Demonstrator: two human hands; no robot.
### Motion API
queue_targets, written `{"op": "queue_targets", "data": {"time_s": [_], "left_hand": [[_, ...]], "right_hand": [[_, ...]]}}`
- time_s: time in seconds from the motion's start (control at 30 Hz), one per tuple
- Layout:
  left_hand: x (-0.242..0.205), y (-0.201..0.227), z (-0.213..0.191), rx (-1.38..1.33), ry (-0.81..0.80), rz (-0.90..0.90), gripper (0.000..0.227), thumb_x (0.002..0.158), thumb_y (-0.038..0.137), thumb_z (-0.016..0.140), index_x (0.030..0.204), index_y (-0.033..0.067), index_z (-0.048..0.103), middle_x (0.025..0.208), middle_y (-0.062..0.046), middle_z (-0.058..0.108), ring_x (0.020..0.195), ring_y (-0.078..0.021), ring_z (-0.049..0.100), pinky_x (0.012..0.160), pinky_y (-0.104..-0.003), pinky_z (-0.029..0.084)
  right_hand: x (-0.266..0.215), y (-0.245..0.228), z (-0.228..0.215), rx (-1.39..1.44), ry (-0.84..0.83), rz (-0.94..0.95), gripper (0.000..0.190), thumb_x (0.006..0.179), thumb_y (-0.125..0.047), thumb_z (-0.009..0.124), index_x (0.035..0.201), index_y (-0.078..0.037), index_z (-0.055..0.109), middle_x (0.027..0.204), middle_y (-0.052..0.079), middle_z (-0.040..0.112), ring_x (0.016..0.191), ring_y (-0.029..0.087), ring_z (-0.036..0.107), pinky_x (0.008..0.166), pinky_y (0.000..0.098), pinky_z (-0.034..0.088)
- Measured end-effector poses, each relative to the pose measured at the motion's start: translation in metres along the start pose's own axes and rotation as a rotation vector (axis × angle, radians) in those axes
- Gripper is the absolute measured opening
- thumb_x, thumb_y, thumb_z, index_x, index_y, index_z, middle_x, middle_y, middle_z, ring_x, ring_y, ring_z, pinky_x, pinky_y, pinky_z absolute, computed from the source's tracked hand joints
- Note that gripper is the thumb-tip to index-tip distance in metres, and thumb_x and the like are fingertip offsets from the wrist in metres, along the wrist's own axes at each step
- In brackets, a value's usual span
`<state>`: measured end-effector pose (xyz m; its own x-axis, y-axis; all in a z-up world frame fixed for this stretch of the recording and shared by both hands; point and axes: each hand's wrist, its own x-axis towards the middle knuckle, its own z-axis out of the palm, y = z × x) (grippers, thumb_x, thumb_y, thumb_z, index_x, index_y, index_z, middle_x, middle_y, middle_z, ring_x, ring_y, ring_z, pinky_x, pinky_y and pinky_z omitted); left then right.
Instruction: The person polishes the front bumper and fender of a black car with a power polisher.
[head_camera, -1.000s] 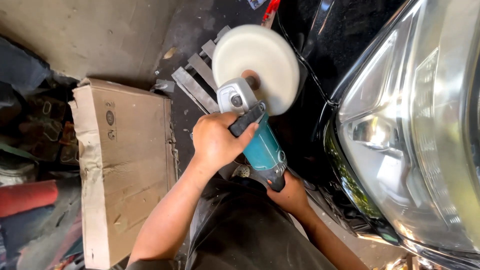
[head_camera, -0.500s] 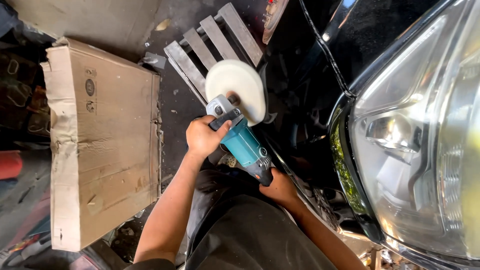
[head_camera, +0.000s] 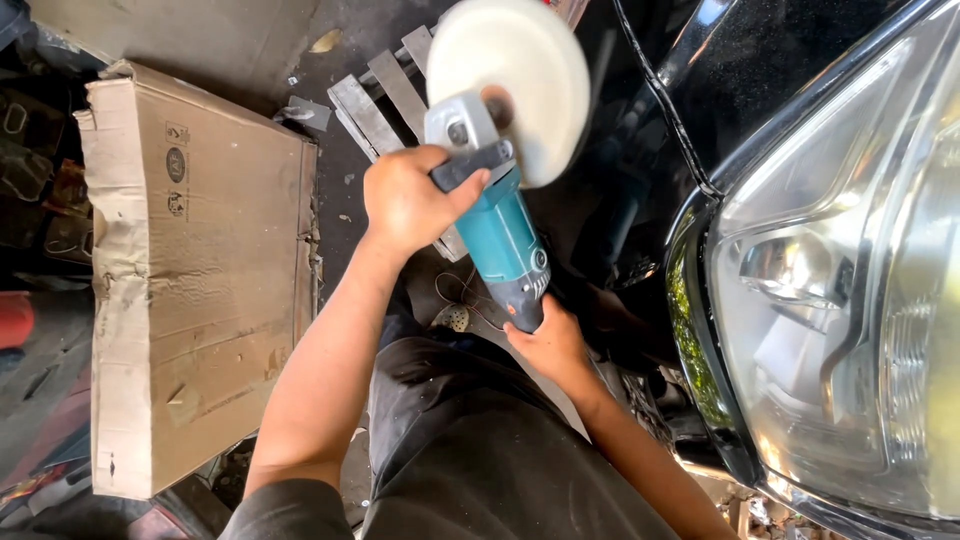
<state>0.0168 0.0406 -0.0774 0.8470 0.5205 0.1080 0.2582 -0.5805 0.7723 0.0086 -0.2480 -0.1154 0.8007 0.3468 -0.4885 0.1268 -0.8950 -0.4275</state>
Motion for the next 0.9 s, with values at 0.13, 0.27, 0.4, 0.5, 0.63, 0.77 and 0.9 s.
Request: {"op": "queue_targets", "data": {"time_s": [0.13, 0.27, 0.4, 0.5, 0.63, 0.77, 0.9], "left_hand": [[0.001, 0.011, -0.008, -0.041, 0.05, 0.065, 0.04, 0.077, 0.046, 0.085, 0.068, 0.01, 0.071, 0.063, -0.009, 0.066, 0.059, -0.0305, 0.069, 0.055, -0.04, 0.054], [-0.029, -0.007, 0.007, -0.151, -0.029, -0.063, 0.036, 0.078, 0.044, 0.083, 0.071, 0.0103, 0.073, 0.061, -0.008, 0.067, 0.054, -0.0266, 0.069, 0.055, -0.038, 0.054], [-0.068, -0.045, 0.04, -0.2, -0.116, -0.305, 0.041, 0.078, 0.045, 0.083, 0.067, 0.007, 0.07, 0.059, -0.01, 0.067, 0.055, -0.0266, 0.07, 0.058, -0.037, 0.055], [-0.086, -0.076, 0.066, -0.204, -0.107, -0.374, 0.04, 0.077, 0.045, 0.083, 0.07, 0.0071, 0.072, 0.062, -0.011, 0.068, 0.059, -0.0276, 0.071, 0.059, -0.038, 0.056], [-0.102, -0.101, 0.089, -0.23, -0.098, -0.442, 0.039, 0.076, 0.046, 0.083, 0.073, 0.0078, 0.073, 0.064, -0.011, 0.069, 0.061, -0.0285, 0.071, 0.061, -0.038, 0.056], [-0.112, -0.105, 0.097, -0.184, -0.089, -0.438, 0.037, 0.077, 0.046, 0.083, 0.074, 0.0096, 0.075, 0.064, -0.012, 0.069, 0.061, -0.0309, 0.07, 0.06, -0.04, 0.055], [-0.111, -0.08, 0.081, -0.117, -0.065, -0.357, 0.043, 0.078, 0.047, 0.084, 0.07, 0.0075, 0.071, 0.064, -0.015, 0.066, 0.062, -0.0348, 0.068, 0.06, -0.042, 0.054]], "right_hand": [[-0.004, -0.004, -0.011, 0.066, 0.065, -0.035, 0.053, 0.069, -0.035, 0.084, 0.11, -0.005, 0.068, 0.095, 0.02, 0.076, 0.088, 0.038, 0.075, 0.077, 0.0435, 0.058], [-0.015, 0.013, -0.012, 0.073, -0.044, -0.05, 0.057, 0.068, -0.033, 0.085, 0.114, -0.005, 0.066, 0.1, 0.019, 0.077, 0.092, 0.036, 0.075, 0.081, 0.0424, 0.058], [-0.018, 0.04, 0.004, 0.204, -0.201, -0.101, 0.07, 0.07, -0.029, 0.082, 0.13, -0.003, 0.058, 0.111, 0.018, 0.075, 0.101, 0.033, 0.074, 0.085, 0.0426, 0.057], [-0.012, 0.044, 0.016, 0.109, -0.354, 0.077, 0.075, 0.071, -0.032, 0.081, 0.136, -0.006, 0.054, 0.107, 0.016, 0.076, 0.096, 0.032, 0.077, 0.085, 0.0414, 0.058], [-0.006, 0.075, 0.05, 0.02, -0.331, -0.025, 0.071, 0.071, -0.033, 0.083, 0.129, -0.003, 0.057, 0.11, 0.018, 0.074, 0.098, 0.035, 0.073, 0.084, 0.043, 0.056], [-0.009, 0.086, 0.063, -0.107, -0.306, 0.075, 0.064, 0.067, -0.034, 0.08, 0.123, -0.008, 0.063, 0.103, 0.017, 0.077, 0.095, 0.036, 0.074, 0.083, 0.0434, 0.058], [-0.025, 0.084, 0.06, -0.134, -0.251, 0.1, 0.063, 0.067, -0.036, 0.082, 0.12, -0.008, 0.063, 0.102, 0.019, 0.076, 0.095, 0.039, 0.073, 0.083, 0.0457, 0.058]]}}
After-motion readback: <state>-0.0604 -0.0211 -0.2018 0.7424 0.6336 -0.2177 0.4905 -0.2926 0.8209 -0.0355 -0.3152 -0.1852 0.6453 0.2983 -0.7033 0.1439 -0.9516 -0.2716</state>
